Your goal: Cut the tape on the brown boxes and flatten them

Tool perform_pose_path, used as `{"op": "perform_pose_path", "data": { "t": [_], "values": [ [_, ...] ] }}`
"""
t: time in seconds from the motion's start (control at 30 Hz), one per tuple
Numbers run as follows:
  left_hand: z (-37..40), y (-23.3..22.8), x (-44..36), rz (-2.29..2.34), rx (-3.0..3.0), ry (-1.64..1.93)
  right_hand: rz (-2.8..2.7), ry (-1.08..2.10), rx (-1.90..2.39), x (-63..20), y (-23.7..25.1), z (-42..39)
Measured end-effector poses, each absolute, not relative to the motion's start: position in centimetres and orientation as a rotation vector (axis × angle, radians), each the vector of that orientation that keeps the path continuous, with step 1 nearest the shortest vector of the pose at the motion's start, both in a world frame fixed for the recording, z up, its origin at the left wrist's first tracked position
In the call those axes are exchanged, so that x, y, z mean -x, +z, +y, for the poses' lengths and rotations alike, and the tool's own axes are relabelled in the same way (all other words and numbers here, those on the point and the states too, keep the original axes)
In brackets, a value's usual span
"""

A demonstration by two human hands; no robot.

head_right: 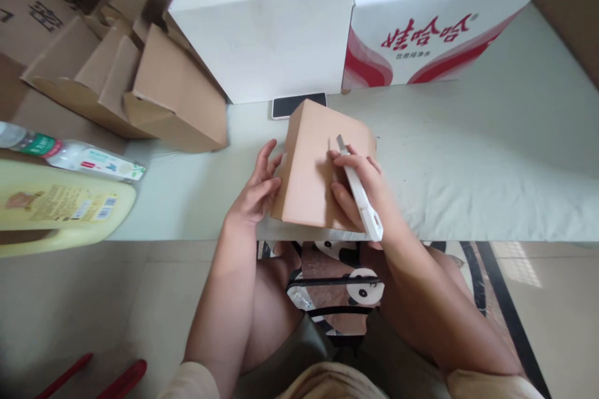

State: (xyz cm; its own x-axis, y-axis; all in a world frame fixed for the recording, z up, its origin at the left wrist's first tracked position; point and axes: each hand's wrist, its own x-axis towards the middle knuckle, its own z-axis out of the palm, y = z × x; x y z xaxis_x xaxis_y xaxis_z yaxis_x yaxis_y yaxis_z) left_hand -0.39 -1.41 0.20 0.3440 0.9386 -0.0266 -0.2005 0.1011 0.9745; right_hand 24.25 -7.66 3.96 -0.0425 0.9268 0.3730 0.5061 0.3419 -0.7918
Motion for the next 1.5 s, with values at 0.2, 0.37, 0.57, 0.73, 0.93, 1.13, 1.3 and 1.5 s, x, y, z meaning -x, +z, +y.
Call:
{"op": "perform_pose_path", "data": {
  "t": [0.2,0.37,0.57,0.73,0.93,1.13,1.3,1.5],
  "values": [
    [-1.8,0.6,-0.3,0.815,-1.181,1.104,-1.414,0.697,1.277,-25.4,0.6,-6.4],
    [-2.0,2.0,-1.6,0.873,-1.409,1.431,-1.417,0.951,1.048,-25.0,0.0,-6.3],
    [-1.6,2.2,-0.8,1.003,-1.615,1.508,-1.393,1.065,1.073,-25.6,0.7,-6.6],
    [-1.5,1.4,-0.7,0.973,-1.628,1.358,-1.221,1.094,1.227,-25.6,-0.3,-6.0],
    [-2.2,0.7,-2.0,0.760,-1.294,1.320,-0.911,1.416,1.113,-24.1,0.1,-6.3],
    [-1.5,-0.3,-1.9,0.813,-1.521,1.528,-0.957,1.488,1.139,-22.5,0.2,-7.5],
    [-1.7,-0.2,-0.6,0.932,-1.708,1.432,-1.185,1.276,1.206,-23.0,-0.7,-7.7],
    [-2.2,0.3,-1.3,1.017,-2.123,1.326,-1.360,0.691,1.377,-24.0,1.8,-7.3]
  ]
}}
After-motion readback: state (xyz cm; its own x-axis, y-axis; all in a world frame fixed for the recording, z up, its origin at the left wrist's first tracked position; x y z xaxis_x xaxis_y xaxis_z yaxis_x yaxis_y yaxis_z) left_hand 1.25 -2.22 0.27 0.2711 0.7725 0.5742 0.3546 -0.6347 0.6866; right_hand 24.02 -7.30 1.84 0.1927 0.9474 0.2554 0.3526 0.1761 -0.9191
